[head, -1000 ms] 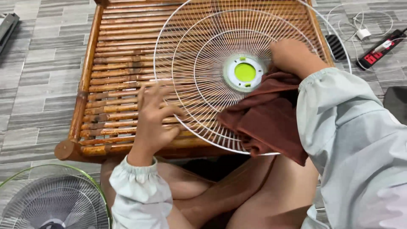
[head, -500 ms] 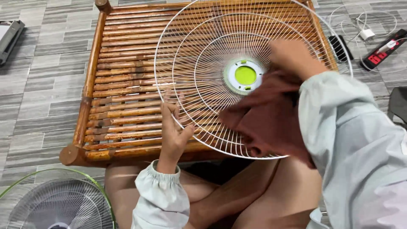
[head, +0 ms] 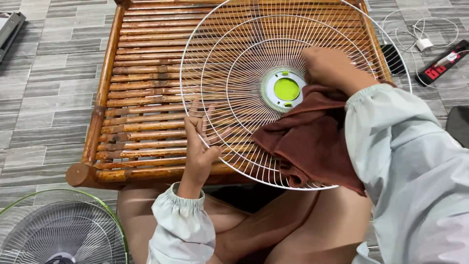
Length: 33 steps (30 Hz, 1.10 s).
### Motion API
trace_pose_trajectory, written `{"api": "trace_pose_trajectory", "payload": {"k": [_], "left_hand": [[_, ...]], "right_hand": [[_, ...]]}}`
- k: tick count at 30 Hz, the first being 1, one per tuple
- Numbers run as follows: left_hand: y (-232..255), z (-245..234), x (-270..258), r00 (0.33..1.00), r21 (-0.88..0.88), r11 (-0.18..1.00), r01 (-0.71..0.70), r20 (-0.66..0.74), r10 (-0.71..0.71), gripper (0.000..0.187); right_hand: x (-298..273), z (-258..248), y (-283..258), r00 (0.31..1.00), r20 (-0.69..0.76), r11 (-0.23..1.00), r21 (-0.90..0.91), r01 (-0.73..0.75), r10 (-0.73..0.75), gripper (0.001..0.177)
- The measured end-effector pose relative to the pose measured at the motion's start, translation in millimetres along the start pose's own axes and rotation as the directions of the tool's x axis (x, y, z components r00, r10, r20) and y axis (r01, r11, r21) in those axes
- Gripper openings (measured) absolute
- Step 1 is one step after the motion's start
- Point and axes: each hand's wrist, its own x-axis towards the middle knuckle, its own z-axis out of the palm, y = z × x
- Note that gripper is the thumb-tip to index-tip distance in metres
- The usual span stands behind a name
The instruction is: Cleaning a metal fan guard with a cloth while sitting on the floor
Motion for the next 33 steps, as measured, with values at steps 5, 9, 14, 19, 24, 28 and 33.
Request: {"api": "trace_pose_trajectory", "payload": {"k": [5, 9, 14, 19, 24, 28, 33], "left_hand": [[1.6, -0.3, 0.1, 1.000, 0.001, 1.000, 0.017, -0.005, -0.017, 0.051], [26.5, 10.8, 7.0, 0.997, -0.035, 0.999, 0.028, -0.070, -0.031, 0.057], [29.7, 8.2, 7.1, 0.996, -0.017, 0.999, 0.031, -0.086, -0.032, 0.057], [20.8, 4.1, 4.3, 0.996, -0.060, 0.998, 0.032, -0.076, -0.037, 0.059], [18.8, 3.8, 5.1, 0.997, -0.038, 0.999, 0.029, -0.072, -0.031, 0.055], [15.2, -1.0, 4.9, 0.998, 0.018, 1.000, 0.016, -0.063, -0.015, 0.052], [23.9, 6.5, 6.4, 0.999, 0.036, 0.999, 0.027, -0.045, -0.025, 0.052]], "right_hand": [[15.1, 0.7, 21.6, 1.000, -0.013, 0.960, -0.279, -0.012, 0.009, 0.023], [12.4, 17.3, 5.1, 0.992, 0.073, 0.986, 0.139, 0.096, -0.107, 0.027], [8.3, 15.4, 1.8, 0.989, 0.051, 0.983, 0.127, 0.134, -0.142, 0.021], [39.0, 15.5, 10.2, 0.985, -0.034, 0.985, -0.044, 0.167, -0.168, 0.022], [61.6, 24.8, 18.9, 0.993, -0.076, 0.996, -0.015, 0.089, -0.090, 0.019], [38.6, 3.0, -16.2, 0.991, 0.097, 0.968, 0.239, 0.069, -0.094, 0.023], [38.5, 10.0, -22.1, 0.998, 0.023, 0.991, 0.123, 0.052, -0.056, 0.023]]}}
